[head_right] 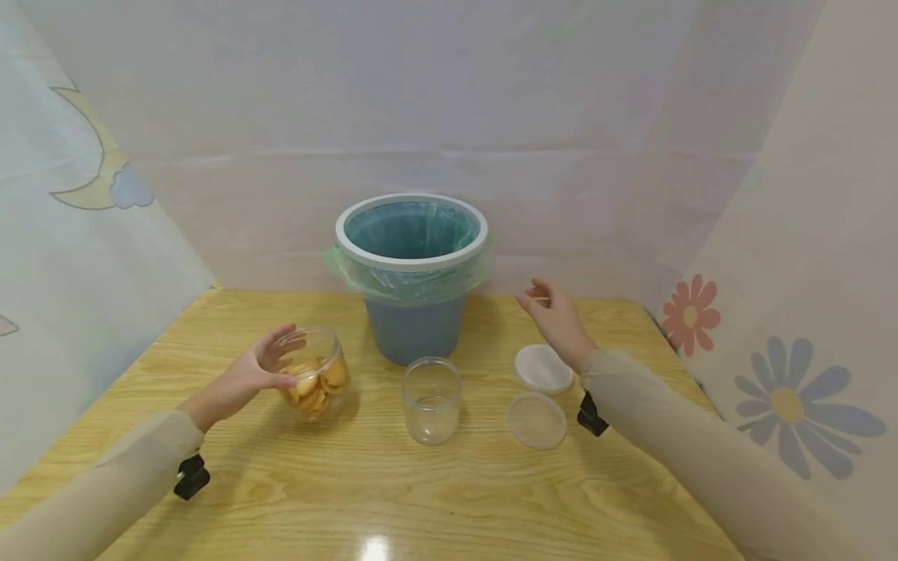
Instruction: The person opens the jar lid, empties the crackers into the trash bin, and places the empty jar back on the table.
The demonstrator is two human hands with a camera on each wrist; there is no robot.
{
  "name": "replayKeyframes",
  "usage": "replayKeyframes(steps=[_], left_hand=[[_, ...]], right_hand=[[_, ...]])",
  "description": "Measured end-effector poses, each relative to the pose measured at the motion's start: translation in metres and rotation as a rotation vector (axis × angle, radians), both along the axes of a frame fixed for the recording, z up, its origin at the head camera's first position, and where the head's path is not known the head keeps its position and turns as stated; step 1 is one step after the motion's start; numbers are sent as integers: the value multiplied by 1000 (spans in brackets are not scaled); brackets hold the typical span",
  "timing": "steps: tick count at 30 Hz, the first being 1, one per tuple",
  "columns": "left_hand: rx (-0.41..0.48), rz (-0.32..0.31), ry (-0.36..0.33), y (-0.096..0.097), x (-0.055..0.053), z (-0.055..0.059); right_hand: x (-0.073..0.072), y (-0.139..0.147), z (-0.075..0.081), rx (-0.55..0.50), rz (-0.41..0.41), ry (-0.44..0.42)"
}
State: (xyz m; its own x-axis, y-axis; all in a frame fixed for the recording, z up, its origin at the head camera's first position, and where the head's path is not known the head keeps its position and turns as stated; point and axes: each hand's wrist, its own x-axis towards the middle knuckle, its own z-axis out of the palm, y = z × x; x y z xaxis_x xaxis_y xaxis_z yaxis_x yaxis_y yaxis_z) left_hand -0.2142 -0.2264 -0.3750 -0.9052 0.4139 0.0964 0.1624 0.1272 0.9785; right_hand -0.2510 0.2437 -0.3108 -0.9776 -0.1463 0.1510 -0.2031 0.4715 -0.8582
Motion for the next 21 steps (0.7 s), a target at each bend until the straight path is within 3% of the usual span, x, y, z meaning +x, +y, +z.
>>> replayKeyframes(steps=[8, 13, 21], left_hand=[[2, -4, 20, 2, 3, 12], [-3, -6, 32, 1, 3, 17], [-4, -3, 32, -2, 2, 25]], right_hand=[[-5, -30, 31, -154, 16, 8], [-14, -50, 45, -256, 14, -54], [-33, -74, 53, -454, -31, -181]])
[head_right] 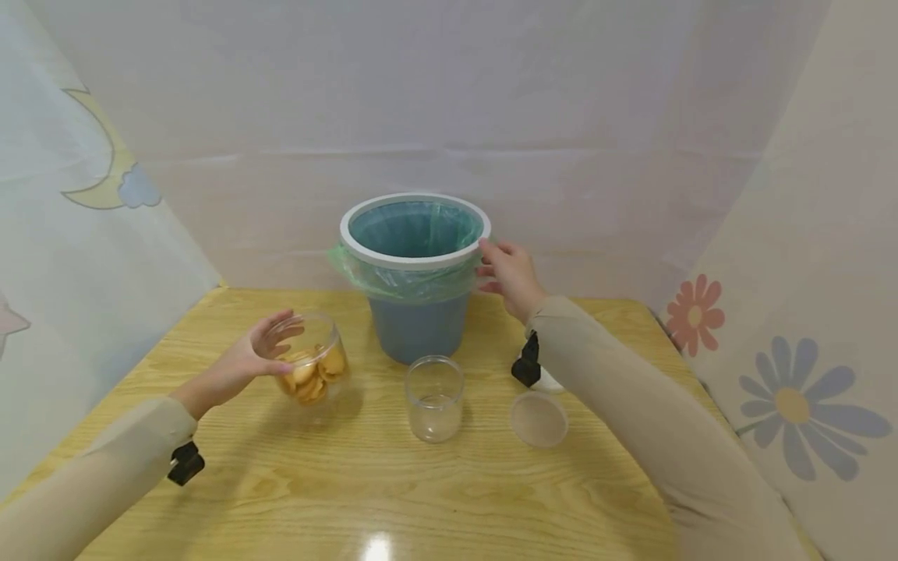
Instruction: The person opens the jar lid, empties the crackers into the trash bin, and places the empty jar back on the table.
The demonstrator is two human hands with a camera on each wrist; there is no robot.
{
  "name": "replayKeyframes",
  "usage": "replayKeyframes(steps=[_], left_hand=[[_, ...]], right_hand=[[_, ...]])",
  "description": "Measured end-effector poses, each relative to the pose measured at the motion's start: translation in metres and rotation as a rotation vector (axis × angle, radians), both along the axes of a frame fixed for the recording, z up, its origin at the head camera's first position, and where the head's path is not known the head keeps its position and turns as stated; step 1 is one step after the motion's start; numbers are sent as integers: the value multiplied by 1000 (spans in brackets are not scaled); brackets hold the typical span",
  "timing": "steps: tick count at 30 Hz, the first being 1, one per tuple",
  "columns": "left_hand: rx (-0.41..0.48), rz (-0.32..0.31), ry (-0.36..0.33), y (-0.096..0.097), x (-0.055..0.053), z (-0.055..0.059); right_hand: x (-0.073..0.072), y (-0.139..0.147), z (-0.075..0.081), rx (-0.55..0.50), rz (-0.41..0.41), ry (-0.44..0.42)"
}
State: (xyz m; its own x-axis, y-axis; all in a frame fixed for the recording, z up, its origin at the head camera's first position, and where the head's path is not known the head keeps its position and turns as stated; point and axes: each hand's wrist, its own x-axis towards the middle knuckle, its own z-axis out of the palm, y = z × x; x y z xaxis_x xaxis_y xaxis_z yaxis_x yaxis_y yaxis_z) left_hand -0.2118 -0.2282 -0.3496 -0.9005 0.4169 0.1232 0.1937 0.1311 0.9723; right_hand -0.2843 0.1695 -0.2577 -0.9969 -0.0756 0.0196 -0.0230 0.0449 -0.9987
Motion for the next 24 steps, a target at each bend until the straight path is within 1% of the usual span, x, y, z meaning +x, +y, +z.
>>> replayKeyframes(steps=[3, 7, 9, 11, 14, 17, 21, 24], left_hand=[[-8, 3, 11, 0, 1, 5], [-19, -4, 10, 0, 4, 12], [-24, -9, 8, -1, 5, 15], [-30, -8, 8, -2, 5, 16], [-31, -3, 7, -3, 5, 17], [-26, -5, 13, -2, 6, 20], [-4, -18, 30, 1, 7, 29], [0, -20, 37, 2, 8, 36]], right_hand=[[-6, -3, 2, -35, -13, -40], [-10, -6, 5, 19, -70, -81], [-12, -7, 7, 53, -101, -78], [-15, -7, 9, 46, -117, -69], [-19, -9, 11, -36, -102, -74], [-21, -10, 14, -144, -44, -121], [-22, -10, 17, -183, 0, -164], [-23, -13, 19, -193, -10, -174]])
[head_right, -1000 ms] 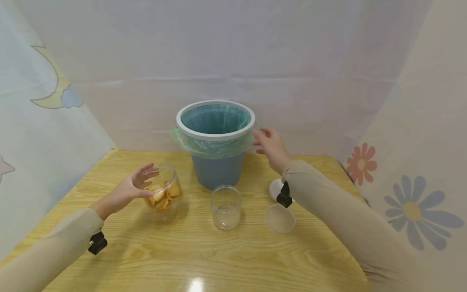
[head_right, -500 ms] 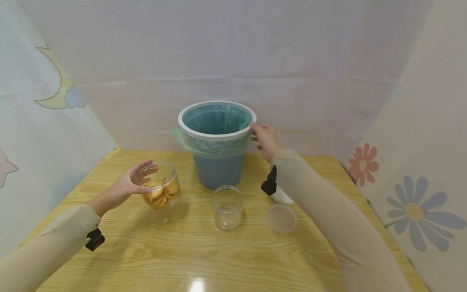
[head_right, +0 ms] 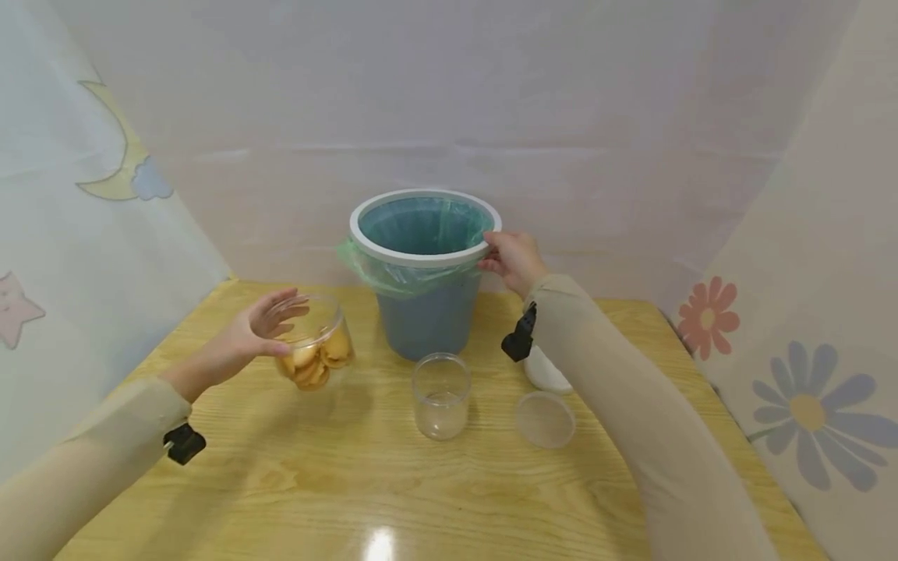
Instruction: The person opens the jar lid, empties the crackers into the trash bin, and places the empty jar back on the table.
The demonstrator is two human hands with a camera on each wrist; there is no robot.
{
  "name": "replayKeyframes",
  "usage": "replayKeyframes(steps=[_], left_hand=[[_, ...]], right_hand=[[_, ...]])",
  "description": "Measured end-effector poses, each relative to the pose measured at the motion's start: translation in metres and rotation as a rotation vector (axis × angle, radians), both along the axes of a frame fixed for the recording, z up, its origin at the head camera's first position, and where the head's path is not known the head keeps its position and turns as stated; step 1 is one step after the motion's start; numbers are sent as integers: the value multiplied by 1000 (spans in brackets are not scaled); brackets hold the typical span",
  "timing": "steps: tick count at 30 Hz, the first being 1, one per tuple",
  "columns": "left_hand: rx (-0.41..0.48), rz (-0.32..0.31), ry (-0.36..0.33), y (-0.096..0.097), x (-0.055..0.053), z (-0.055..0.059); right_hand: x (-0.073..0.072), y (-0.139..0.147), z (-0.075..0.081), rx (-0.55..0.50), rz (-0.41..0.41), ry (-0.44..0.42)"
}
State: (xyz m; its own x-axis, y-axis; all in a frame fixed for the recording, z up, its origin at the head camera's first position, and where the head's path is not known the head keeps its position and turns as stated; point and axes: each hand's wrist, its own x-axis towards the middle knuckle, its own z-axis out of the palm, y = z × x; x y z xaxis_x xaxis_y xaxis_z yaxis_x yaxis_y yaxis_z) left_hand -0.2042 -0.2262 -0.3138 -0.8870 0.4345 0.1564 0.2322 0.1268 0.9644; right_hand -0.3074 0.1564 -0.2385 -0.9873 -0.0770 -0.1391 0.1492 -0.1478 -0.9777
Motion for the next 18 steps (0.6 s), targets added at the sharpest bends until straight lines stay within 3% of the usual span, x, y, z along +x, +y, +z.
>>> replayKeyframes(steps=[6, 18], left_hand=[[-19, 5, -2, 1, 1, 9], [53, 39, 24, 6, -4, 35]], right_hand=[[-1, -5, 3, -74, -49, -38], [-2, -3, 2, -116, -51, -70]])
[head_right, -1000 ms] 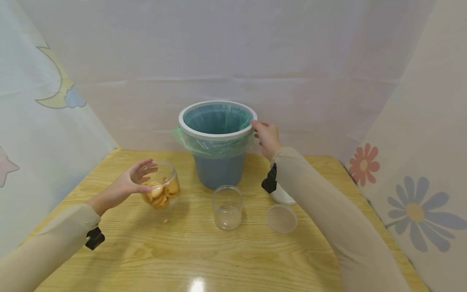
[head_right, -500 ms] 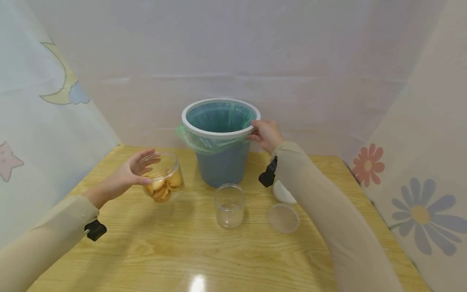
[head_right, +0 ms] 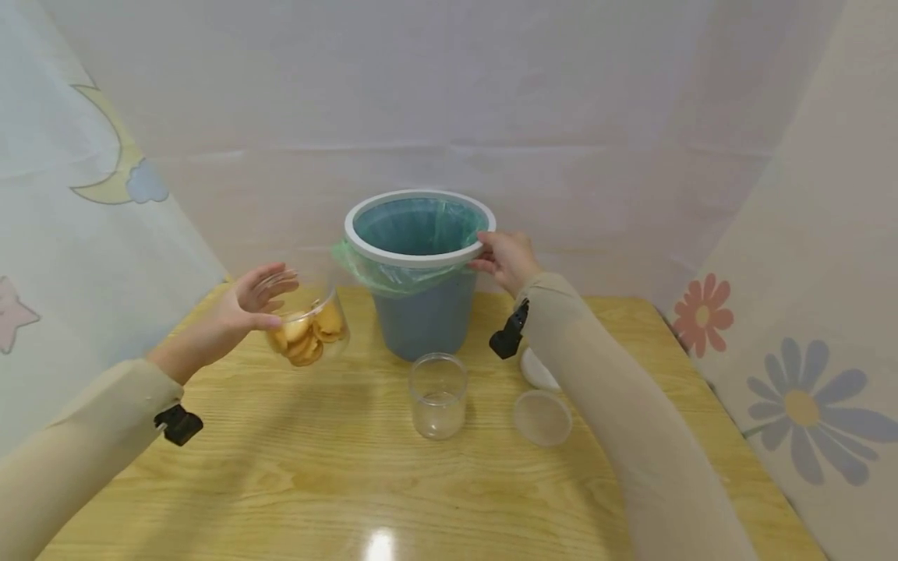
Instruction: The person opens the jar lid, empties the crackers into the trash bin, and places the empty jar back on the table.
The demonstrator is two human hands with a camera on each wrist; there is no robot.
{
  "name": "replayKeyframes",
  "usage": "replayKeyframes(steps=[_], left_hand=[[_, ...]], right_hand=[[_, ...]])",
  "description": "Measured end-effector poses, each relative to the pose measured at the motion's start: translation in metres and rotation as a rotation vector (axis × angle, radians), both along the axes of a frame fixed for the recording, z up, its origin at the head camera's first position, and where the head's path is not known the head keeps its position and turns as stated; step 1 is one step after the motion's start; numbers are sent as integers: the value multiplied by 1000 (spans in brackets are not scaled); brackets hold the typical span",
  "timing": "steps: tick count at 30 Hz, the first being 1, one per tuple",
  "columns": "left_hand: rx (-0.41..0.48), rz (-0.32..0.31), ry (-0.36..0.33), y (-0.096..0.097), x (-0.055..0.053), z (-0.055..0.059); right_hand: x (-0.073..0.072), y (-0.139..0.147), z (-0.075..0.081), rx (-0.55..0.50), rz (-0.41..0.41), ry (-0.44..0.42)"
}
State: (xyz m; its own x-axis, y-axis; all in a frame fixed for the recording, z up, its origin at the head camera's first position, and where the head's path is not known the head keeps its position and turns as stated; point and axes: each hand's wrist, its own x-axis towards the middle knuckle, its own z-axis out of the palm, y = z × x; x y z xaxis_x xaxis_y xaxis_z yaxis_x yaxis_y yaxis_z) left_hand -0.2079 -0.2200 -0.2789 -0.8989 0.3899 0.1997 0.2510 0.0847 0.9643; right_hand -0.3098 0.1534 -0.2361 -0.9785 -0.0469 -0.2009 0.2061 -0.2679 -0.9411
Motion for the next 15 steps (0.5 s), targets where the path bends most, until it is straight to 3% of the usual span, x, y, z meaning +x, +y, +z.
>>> replayKeyframes(steps=[11, 15], left_hand=[[-61, 36, 8, 0, -1, 17], [-46, 33, 2, 0, -3, 20]], right_hand=[[-2, -2, 0, 24, 30, -6], [-3, -3, 0, 18, 21, -16]])
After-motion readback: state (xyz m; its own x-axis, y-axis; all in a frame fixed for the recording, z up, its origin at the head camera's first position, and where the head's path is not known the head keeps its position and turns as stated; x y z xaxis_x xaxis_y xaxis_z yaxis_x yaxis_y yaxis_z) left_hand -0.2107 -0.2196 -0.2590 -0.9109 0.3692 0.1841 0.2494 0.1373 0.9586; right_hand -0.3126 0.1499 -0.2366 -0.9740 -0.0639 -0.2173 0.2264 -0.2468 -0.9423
